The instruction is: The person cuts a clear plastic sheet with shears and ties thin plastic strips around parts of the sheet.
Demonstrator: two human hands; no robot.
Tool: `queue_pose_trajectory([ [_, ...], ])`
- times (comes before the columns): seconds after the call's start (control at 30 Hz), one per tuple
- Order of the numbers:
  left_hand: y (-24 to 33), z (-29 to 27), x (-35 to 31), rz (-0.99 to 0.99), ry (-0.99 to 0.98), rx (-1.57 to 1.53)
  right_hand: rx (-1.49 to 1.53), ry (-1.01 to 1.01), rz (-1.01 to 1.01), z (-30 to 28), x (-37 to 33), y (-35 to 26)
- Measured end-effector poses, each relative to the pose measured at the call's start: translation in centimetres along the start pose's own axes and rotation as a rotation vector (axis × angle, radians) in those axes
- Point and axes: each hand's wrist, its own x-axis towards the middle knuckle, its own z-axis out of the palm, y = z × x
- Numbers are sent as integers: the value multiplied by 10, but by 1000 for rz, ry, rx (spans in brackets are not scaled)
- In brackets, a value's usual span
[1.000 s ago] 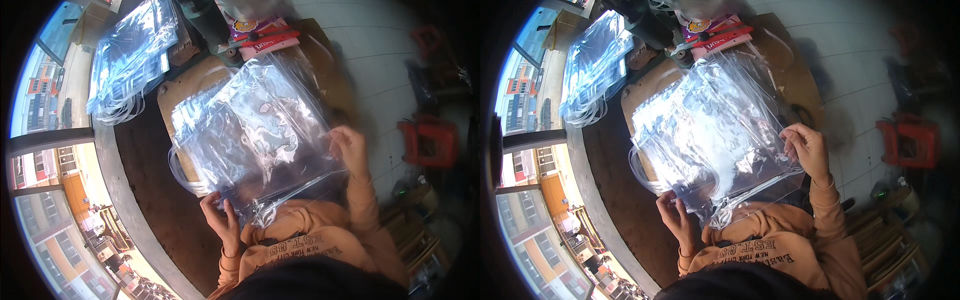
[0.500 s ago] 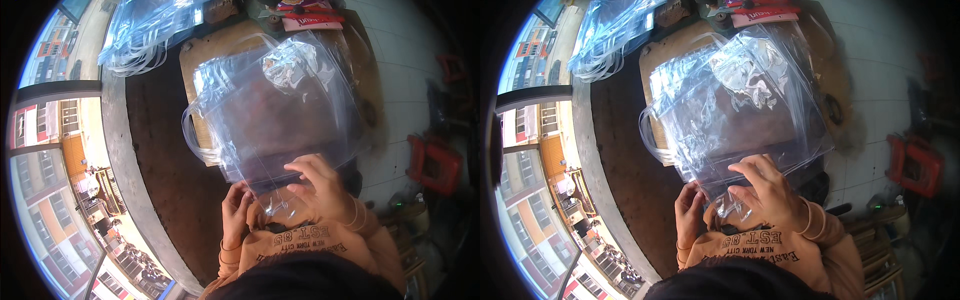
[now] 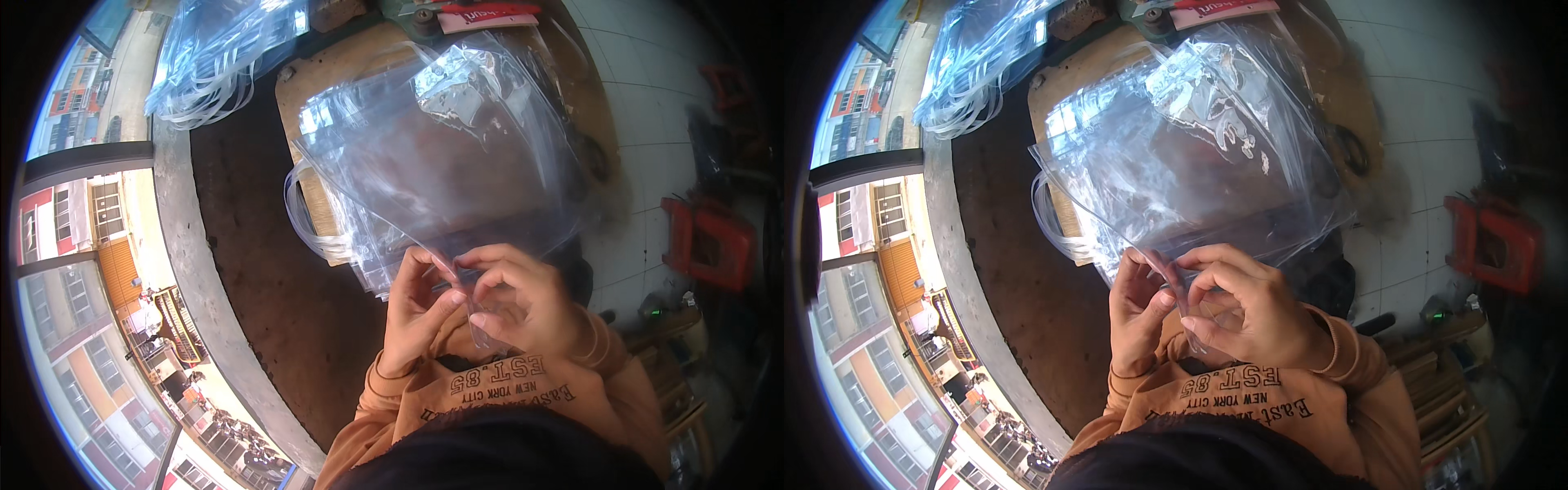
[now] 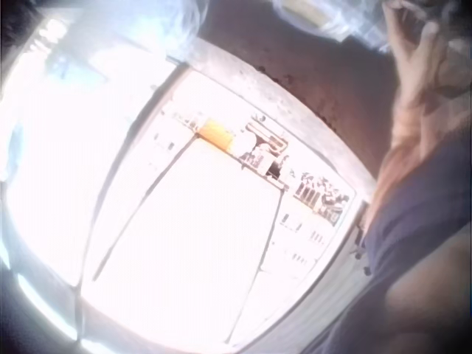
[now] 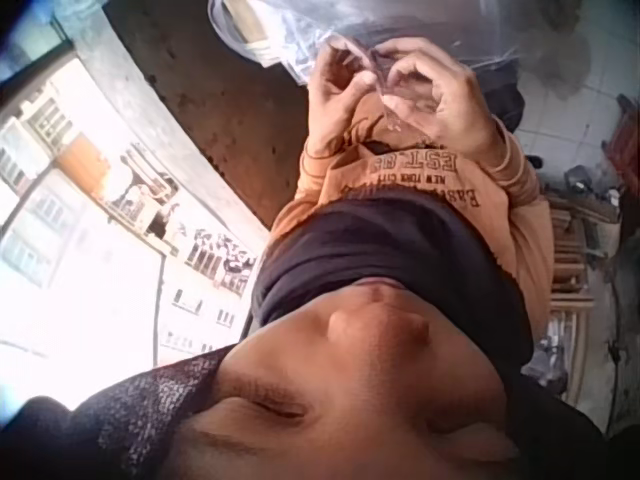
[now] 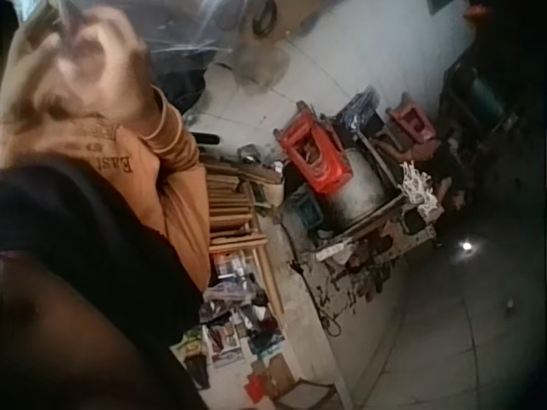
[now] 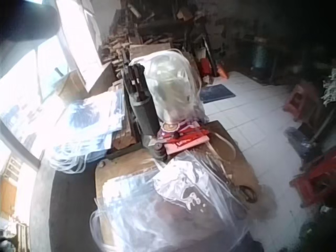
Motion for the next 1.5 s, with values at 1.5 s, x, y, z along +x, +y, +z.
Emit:
queue_pose_trajectory([
  [1.5, -2, 11, 7, 0, 90, 40, 631, 81, 291, -19, 8, 19],
])
